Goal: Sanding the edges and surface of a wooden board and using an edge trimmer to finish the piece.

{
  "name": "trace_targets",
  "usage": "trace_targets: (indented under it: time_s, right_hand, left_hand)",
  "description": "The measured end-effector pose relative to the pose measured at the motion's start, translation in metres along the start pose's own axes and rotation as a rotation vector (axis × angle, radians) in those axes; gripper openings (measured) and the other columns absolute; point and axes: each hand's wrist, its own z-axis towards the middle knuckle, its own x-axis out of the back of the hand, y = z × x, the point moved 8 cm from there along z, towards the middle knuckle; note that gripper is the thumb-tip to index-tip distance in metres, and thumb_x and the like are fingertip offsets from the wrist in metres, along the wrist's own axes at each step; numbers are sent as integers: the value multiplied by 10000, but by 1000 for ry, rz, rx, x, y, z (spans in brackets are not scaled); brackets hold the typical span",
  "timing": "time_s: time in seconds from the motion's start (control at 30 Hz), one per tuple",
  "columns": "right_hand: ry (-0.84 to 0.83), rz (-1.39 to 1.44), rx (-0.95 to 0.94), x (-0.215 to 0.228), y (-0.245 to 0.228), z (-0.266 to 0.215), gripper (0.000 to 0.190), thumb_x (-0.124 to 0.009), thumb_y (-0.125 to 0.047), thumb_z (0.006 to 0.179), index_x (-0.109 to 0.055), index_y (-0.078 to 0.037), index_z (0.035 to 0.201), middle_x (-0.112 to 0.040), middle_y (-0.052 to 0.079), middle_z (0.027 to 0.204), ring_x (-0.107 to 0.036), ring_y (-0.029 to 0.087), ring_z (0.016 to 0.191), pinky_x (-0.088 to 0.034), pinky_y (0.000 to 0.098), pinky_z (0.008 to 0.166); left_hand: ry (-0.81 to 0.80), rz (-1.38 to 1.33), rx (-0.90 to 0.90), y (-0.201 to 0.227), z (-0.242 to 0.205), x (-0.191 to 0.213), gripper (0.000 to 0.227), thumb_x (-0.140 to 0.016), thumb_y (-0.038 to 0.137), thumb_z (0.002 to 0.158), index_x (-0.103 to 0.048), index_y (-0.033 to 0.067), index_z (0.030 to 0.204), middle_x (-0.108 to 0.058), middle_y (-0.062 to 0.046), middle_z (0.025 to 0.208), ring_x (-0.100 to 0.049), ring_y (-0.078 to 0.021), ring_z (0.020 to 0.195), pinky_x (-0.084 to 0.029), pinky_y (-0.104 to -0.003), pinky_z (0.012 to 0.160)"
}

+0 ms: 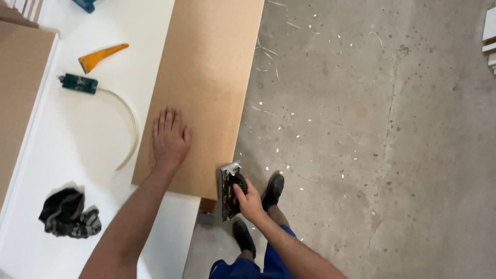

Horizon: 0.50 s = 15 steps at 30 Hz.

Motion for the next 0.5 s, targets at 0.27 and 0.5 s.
trace_targets:
  time_s: [0.27,0.5]
  right_hand:
    - [130,-68,32,59,-113,200,272,-576,-385,981,-598,-115,955,-603,27,612,-580,152,563,-485,330,598]
    - [193,-287,14,116,-233,377,379,-521,-447,943,-630,-86,985,-687,88,657,-674,258,637,-520,410,704]
  left_hand:
    - [-41,160,-56,13,22,11,731,-572,451,945,-516,19,1532,-529,-185,1576,-487,-350,1459,-334,-491,1250]
    - [-131,192,-3,-10,17,-27,853,-516,556,871,-470,43,1551,-459,-180,1630,-406,-356,1525,-273,-489,1299]
